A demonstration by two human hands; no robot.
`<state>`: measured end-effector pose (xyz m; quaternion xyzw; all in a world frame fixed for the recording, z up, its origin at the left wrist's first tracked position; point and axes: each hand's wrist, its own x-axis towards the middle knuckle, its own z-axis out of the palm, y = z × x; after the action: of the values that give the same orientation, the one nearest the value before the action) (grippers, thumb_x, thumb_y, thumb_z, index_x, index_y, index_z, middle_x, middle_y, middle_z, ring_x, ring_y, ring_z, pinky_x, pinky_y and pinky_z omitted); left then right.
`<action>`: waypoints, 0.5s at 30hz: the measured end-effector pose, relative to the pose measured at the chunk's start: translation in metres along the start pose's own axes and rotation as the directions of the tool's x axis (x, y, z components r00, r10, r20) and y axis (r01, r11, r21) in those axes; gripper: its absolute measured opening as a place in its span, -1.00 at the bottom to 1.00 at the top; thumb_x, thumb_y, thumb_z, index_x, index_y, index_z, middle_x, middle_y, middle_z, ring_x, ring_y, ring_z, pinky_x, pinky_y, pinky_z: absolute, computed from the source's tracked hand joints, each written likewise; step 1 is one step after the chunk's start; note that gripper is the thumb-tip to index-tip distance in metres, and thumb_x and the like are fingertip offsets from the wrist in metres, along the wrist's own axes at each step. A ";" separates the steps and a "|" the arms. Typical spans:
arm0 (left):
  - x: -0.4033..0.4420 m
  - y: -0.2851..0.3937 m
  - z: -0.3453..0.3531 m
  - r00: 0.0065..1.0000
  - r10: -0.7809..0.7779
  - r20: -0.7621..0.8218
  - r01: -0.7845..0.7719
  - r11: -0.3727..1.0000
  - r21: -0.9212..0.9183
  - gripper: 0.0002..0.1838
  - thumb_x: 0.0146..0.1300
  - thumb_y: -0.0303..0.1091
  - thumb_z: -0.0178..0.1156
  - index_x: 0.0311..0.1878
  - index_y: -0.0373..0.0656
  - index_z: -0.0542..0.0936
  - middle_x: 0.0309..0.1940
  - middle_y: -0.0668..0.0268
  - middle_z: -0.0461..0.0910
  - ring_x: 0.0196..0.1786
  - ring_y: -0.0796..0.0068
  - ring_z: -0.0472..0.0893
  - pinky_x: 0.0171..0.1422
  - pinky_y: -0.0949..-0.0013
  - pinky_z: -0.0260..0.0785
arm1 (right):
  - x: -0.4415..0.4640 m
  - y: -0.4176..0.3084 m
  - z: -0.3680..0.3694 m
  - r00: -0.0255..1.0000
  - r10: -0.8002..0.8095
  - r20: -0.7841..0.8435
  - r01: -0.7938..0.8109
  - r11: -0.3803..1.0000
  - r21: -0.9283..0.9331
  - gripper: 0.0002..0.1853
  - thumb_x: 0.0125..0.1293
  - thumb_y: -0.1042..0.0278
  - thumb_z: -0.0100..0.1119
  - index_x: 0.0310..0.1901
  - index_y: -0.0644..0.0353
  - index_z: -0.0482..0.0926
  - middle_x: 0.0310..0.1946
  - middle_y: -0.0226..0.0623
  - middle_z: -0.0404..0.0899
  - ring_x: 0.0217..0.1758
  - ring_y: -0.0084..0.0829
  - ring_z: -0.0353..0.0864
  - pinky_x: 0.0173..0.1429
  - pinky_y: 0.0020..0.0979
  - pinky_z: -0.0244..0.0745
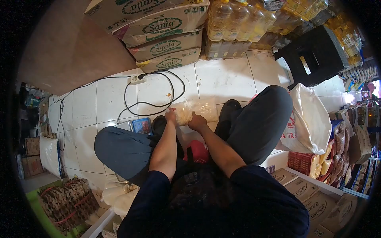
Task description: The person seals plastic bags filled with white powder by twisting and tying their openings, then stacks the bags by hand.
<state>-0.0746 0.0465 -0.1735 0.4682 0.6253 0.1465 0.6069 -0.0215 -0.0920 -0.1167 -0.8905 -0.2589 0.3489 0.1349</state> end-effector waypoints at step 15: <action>0.012 -0.010 0.001 0.998 0.002 0.065 -0.003 1.000 0.007 -0.55 0.40 -0.05 -0.11 -0.25 -0.19 0.65 -0.20 0.13 0.58 -0.13 0.25 0.54 -0.03 0.24 0.40 | -0.002 -0.006 -0.022 0.981 0.195 -0.020 -0.196 0.978 -0.064 -0.24 0.09 0.26 0.03 0.40 -0.16 0.11 -0.11 0.01 0.59 -0.04 -0.06 0.61 0.01 -0.12 0.49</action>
<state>-0.0759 0.0502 -0.1883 0.4757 0.6051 0.1297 0.6251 -0.0098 -0.0898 -0.0971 -0.9180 -0.1803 0.3457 0.0725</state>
